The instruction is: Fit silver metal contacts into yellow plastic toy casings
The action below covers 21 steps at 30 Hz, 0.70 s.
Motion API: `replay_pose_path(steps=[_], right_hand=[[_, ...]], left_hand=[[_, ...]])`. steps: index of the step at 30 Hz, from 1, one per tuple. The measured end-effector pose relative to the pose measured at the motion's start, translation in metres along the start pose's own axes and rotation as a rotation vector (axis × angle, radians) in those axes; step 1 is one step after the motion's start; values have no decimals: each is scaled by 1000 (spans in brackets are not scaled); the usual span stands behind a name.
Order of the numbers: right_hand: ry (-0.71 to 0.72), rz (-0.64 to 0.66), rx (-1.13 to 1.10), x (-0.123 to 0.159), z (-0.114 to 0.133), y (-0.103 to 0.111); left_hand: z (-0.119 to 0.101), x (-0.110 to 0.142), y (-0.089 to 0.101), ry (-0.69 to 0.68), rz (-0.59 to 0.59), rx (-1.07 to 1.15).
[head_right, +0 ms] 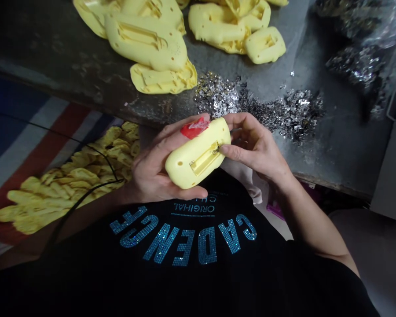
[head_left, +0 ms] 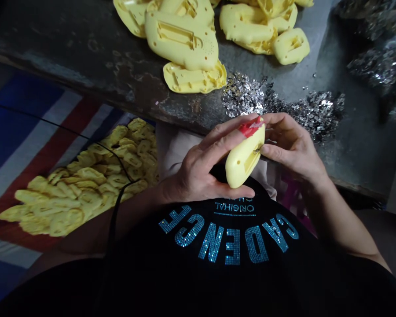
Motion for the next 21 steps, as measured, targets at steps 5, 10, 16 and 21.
replay_pose_path(steps=[5, 10, 16, 21], right_hand=[[-10, -6, 11, 3, 0, 2], [-19, -2, -6, 3, -2, 3], [-26, 24, -36, 2, -5, 1], [-61, 43, -12, 6, -5, 4]], left_hand=[[11, 4, 0, 4, -23, 91], [24, 3, 0, 126, -30, 173], [15, 2, 0, 43, -28, 117], [9, 1, -2, -15, -4, 21]])
Point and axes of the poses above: each hand's wrist, its own x-axis away from the middle knuckle, its own y-axis out of the back of the hand, z = x × y, the point moved 10 cm from there along -x, towards the middle knuckle, and after that the axes turned 6 degrees about y, right-handed, at the moved point
